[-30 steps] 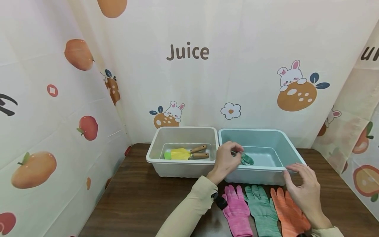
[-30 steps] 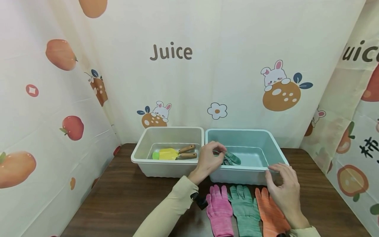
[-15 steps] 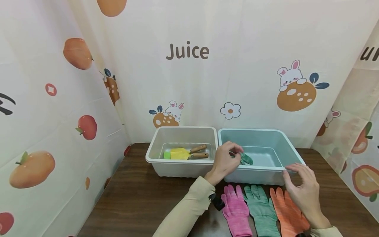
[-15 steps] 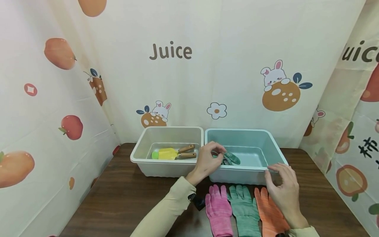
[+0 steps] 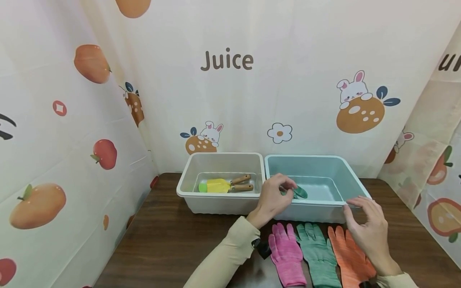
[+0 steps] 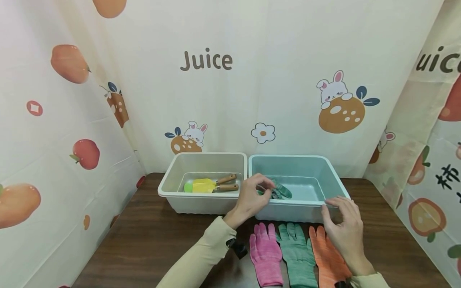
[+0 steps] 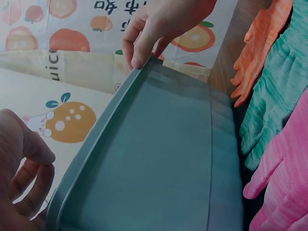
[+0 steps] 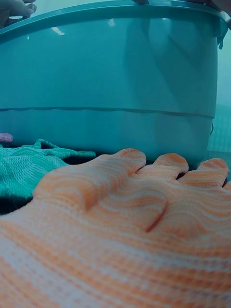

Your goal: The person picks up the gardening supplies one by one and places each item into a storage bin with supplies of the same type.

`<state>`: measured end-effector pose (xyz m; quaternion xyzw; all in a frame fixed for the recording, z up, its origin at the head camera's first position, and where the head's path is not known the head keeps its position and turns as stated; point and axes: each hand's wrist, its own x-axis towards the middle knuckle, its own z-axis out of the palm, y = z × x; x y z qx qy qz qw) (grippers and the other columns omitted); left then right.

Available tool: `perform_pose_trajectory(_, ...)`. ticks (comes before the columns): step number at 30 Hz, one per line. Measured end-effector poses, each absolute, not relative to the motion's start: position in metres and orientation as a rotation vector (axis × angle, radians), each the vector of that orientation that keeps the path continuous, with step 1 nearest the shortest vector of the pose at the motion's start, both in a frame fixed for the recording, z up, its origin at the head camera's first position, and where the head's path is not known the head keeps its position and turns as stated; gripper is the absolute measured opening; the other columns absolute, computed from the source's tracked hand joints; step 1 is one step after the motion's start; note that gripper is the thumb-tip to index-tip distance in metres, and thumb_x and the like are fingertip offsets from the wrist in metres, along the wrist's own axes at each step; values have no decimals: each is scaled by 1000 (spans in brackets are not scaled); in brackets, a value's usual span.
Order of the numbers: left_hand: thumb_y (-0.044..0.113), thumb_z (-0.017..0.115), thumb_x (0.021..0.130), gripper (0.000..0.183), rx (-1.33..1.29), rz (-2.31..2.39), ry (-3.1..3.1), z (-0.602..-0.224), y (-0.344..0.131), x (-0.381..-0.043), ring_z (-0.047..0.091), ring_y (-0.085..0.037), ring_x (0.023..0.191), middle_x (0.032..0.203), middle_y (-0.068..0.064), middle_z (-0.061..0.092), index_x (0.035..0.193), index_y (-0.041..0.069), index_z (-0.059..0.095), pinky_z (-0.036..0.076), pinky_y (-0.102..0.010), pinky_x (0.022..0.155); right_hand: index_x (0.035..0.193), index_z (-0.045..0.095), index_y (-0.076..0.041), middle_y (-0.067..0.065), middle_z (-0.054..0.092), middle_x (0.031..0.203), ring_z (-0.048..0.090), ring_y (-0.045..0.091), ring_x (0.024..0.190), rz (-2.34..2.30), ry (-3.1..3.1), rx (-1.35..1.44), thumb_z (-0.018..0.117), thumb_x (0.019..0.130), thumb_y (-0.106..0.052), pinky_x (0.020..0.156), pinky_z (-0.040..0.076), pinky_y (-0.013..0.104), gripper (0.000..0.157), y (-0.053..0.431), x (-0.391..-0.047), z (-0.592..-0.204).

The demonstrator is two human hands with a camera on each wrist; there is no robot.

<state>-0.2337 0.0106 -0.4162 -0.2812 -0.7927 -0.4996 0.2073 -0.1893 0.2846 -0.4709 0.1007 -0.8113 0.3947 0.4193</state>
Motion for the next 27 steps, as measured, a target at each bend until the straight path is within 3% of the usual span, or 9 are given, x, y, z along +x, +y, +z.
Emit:
perform_pose_trajectory(4, -6, 66, 90, 19, -809, -1363, -2210, -417, 10, -231, 65, -7, 82, 95, -6, 73, 98, 6, 79, 59, -17, 76, 102, 76, 5, -11, 66, 109, 50, -11, 129, 984, -2033, 259, 78, 82, 8, 115, 29, 11, 20, 285, -190, -471)
perform_pose_trajectory(9, -6, 64, 91, 21, -865, -1347, -2191, -421, 8, -229, 64, -8, 79, 92, -10, 73, 97, 7, 79, 61, -23, 74, 102, 76, 4, 5, 70, 106, 49, -12, 129, 983, -2039, 251, 79, 82, 9, 115, 28, 10, 20, 285, -189, -471)
perform_pose_trajectory(11, -6, 63, 91, 21, -890, -1341, -2180, -422, 8, -229, 63, -9, 78, 91, -10, 72, 97, 7, 79, 62, -26, 74, 102, 76, 3, 5, 70, 107, 48, -12, 129, 984, -2040, 247, 79, 82, 9, 114, 28, 10, 21, 285, -189, -472)
perform_pose_trajectory(20, -5, 63, 91, 22, -962, -1288, -2146, -428, 5, -226, 62, -9, 79, 90, -4, 69, 95, 11, 78, 52, -8, 77, 103, 77, 1, -7, 67, 110, 48, -12, 128, 995, -2040, 250, 80, 82, 8, 113, 29, 9, 23, 285, -189, -471)
perform_pose_trajectory(27, -6, 64, 90, 21, -961, -1280, -2141, -429, 3, -222, 63, -11, 79, 89, -4, 69, 93, 10, 78, 53, -9, 79, 103, 77, 3, -19, 62, 112, 49, -12, 128, 993, -2032, 260, 80, 82, 9, 112, 29, 9, 22, 286, -190, -472)
